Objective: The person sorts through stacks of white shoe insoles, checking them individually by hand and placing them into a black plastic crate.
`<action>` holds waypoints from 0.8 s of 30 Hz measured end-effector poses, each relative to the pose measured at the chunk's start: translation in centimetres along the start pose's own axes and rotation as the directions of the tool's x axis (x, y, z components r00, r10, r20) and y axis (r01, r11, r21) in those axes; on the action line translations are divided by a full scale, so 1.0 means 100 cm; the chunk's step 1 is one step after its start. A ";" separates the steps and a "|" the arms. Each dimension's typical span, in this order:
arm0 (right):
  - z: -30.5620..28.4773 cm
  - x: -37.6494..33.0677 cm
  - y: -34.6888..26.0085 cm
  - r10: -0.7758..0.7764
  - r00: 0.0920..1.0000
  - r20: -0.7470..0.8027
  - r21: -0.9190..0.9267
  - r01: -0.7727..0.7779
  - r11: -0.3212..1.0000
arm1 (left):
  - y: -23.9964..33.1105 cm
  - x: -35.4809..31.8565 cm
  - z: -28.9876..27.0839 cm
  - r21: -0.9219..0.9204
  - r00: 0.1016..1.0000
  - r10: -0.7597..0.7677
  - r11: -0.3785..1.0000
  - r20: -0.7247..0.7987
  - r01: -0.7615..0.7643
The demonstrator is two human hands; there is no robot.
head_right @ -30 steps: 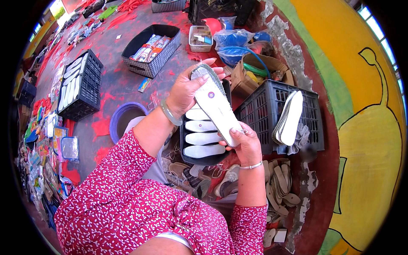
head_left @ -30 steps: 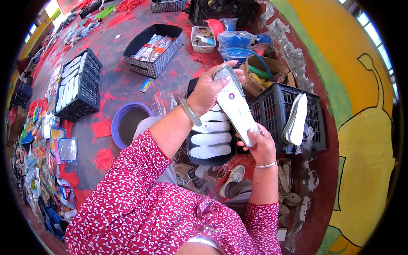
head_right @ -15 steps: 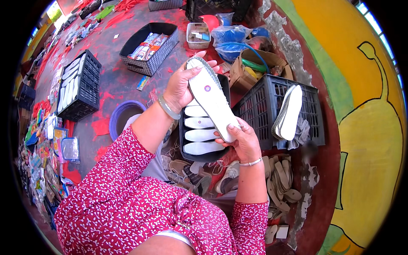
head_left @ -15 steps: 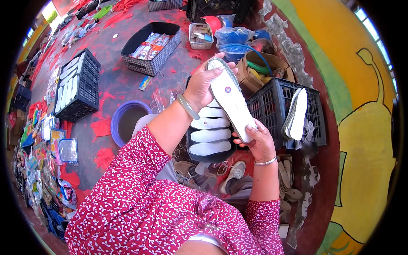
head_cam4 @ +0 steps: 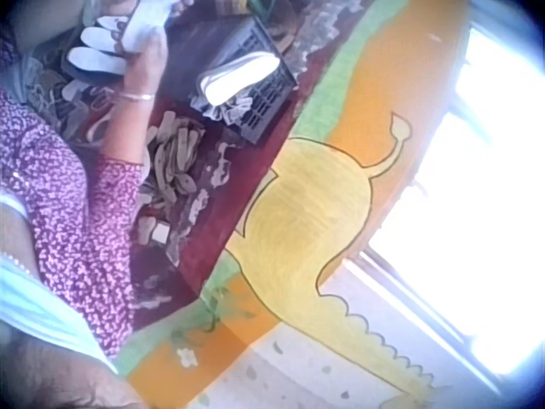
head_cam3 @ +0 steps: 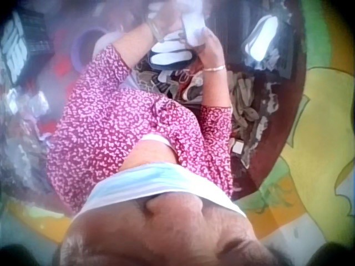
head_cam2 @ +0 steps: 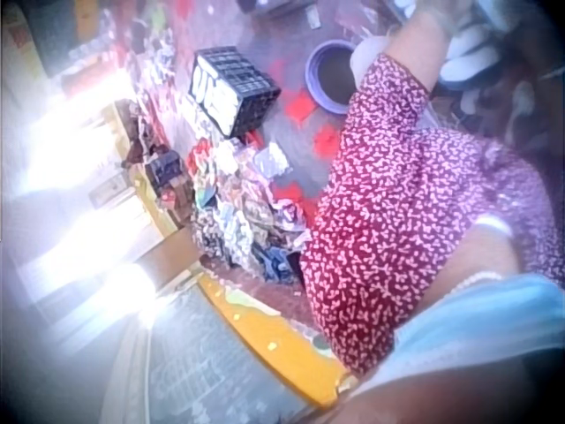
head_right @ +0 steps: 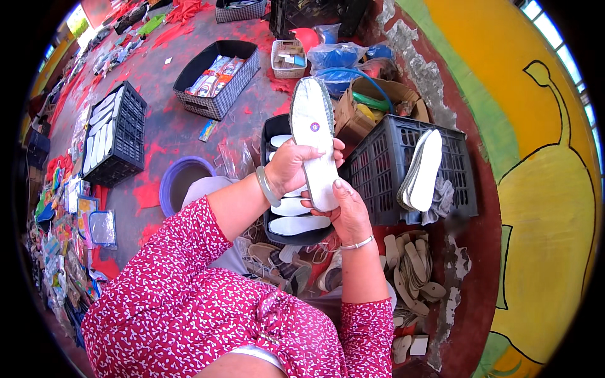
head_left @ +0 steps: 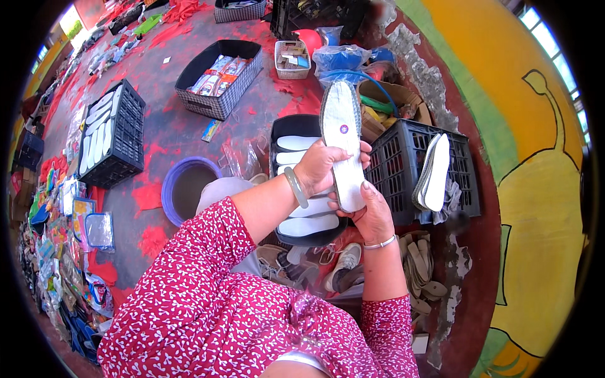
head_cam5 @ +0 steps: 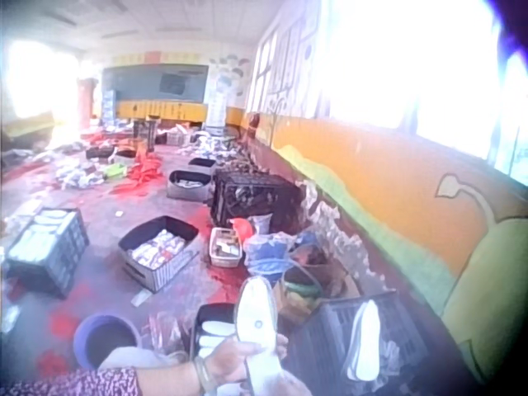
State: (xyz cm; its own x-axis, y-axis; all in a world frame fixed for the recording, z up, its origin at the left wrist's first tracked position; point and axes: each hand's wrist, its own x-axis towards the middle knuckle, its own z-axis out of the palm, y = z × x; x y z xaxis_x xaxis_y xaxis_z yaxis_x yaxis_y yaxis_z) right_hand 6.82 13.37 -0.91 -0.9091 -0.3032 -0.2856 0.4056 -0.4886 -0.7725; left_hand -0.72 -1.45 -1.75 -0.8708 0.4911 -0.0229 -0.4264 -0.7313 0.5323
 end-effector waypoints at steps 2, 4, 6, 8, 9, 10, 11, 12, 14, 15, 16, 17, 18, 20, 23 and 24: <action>0.003 -0.001 0.000 0.004 1.000 0.007 0.039 -0.004 0.999 | -0.001 -0.001 -0.002 0.015 0.999 -0.007 1.000 0.036 0.007; 0.006 -0.002 0.000 0.008 1.000 0.015 0.047 -0.009 0.999 | -0.003 -0.002 -0.002 0.024 0.998 -0.020 1.000 0.057 0.019; 0.003 -0.001 0.002 0.031 0.999 0.042 -0.067 -0.028 0.997 | -0.004 -0.003 -0.003 0.029 0.997 -0.039 0.999 0.061 0.037; 0.004 -0.002 0.002 0.051 0.998 0.025 -0.127 -0.047 0.991 | -0.003 -0.005 -0.002 0.037 0.995 -0.058 0.998 0.077 0.055; 0.003 -0.002 0.001 0.055 0.998 0.029 -0.130 -0.050 0.990 | -0.002 -0.006 -0.001 0.042 0.994 -0.066 0.997 0.084 0.063; 0.002 -0.002 0.000 0.058 0.998 0.036 -0.133 -0.053 0.990 | 0.000 -0.006 0.002 0.025 0.995 -0.048 0.999 0.091 0.046; 0.001 -0.002 -0.001 0.062 0.997 0.043 -0.136 -0.056 0.989 | 0.004 -0.005 0.006 0.007 0.995 -0.030 1.000 0.098 0.029; -0.001 -0.002 -0.001 0.068 0.996 0.054 -0.138 -0.060 0.989 | 0.007 -0.004 0.008 -0.010 0.994 -0.011 1.000 0.104 0.012; -0.004 -0.002 -0.001 0.078 0.994 0.074 -0.141 -0.067 0.988 | 0.015 -0.001 0.009 -0.036 0.995 0.049 0.998 0.086 -0.046; -0.005 -0.003 -0.002 0.085 0.994 0.072 -0.160 -0.072 0.984 | 0.019 0.002 0.008 -0.049 0.994 0.078 0.996 0.077 -0.074; -0.005 -0.004 -0.003 0.094 0.993 0.074 -0.178 -0.079 0.981 | 0.025 0.005 0.004 0.009 0.990 0.119 0.993 0.078 -0.120; -0.005 -0.004 -0.004 0.103 0.992 0.076 -0.196 -0.086 0.977 | 0.029 0.006 0.001 0.024 0.987 0.147 0.989 0.062 -0.149; -0.007 -0.005 -0.005 0.116 0.990 0.080 -0.214 -0.096 0.972 | 0.032 0.007 0.000 0.040 0.983 0.176 0.983 0.045 -0.178; -0.011 -0.006 -0.009 0.136 0.987 0.084 -0.251 -0.111 0.962 | 0.036 0.007 -0.001 0.082 0.972 0.232 0.969 0.037 -0.234; -0.010 -0.009 -0.014 0.168 0.982 0.085 -0.276 -0.138 0.951 | 0.035 0.006 0.001 0.191 0.959 0.282 0.940 0.040 -0.284; -0.009 -0.008 -0.014 0.166 0.982 0.094 -0.276 -0.135 0.952 | 0.035 0.006 0.001 0.249 0.949 0.311 0.916 0.059 -0.315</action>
State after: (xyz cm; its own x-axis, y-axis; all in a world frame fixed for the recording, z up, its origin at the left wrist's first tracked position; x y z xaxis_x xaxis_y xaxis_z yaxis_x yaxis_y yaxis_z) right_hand 6.90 15.00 -0.11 -0.8162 -0.4556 -0.3552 0.4823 -0.1988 -0.8532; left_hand -2.68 -3.67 0.13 -0.9440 0.2669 0.1939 -0.0548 -0.7065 0.7056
